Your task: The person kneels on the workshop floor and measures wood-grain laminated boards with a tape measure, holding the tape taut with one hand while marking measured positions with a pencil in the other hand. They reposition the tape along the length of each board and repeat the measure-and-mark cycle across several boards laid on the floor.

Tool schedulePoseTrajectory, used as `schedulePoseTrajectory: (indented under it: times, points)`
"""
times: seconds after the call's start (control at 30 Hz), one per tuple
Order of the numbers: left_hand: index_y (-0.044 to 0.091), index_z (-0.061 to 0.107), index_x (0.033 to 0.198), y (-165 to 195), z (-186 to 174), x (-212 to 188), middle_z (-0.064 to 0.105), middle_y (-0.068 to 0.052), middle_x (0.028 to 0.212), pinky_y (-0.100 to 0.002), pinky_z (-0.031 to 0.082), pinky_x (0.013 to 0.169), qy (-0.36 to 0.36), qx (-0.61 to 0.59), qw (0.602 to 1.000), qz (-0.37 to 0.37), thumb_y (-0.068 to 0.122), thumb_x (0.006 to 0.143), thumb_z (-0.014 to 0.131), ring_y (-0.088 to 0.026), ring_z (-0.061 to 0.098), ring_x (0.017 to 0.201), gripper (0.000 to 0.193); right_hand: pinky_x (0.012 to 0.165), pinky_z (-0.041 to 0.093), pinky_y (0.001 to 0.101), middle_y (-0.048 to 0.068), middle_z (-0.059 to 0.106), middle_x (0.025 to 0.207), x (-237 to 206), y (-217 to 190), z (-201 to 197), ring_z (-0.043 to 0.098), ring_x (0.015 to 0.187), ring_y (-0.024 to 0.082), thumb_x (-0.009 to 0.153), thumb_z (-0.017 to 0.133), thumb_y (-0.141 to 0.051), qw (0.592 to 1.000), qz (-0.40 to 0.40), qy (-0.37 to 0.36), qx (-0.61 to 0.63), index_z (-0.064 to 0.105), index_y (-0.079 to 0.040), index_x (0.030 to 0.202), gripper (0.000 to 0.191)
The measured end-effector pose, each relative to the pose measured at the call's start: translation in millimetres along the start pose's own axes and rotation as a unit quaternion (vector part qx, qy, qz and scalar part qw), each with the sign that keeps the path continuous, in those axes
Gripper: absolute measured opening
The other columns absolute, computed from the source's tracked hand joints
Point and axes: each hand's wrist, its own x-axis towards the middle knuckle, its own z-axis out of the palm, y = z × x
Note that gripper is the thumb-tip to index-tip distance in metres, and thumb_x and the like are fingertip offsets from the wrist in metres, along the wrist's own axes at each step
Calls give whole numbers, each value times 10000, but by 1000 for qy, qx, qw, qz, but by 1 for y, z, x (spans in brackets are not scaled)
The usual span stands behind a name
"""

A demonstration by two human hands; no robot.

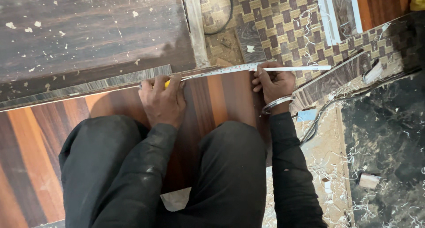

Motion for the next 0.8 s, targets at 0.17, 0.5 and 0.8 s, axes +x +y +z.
schedulePoseTrajectory:
  times: [0.17, 0.5, 0.8]
  points:
    - [185, 747, 1122, 0, 0, 1, 666, -45, 1077, -507, 440, 858, -2, -5, 1000, -4, 215, 928, 742, -351, 570, 1031, 196, 496, 561, 233, 91, 706, 842, 0, -1, 0, 673, 638, 112, 996, 683, -1, 1000, 1, 3, -30, 682, 54, 1045, 74]
    - [181, 755, 1128, 4, -3, 3, 663, -40, 1068, -502, 442, 882, -15, -6, 1000, -18, 223, 940, 737, -337, 568, 1016, 194, 489, 553, 231, 91, 700, 828, 0, -3, 0, 668, 628, 107, 988, 686, 4, 1000, -5, 3, -27, 691, 64, 1029, 72]
    - [185, 750, 1133, 4, -3, 3, 666, -32, 1064, -510, 441, 883, -25, -4, 999, -21, 205, 935, 734, -329, 570, 1020, 200, 470, 533, 221, 81, 708, 830, 0, -2, 1, 664, 626, 94, 986, 689, -14, 1000, 7, 10, -18, 695, 41, 1045, 81]
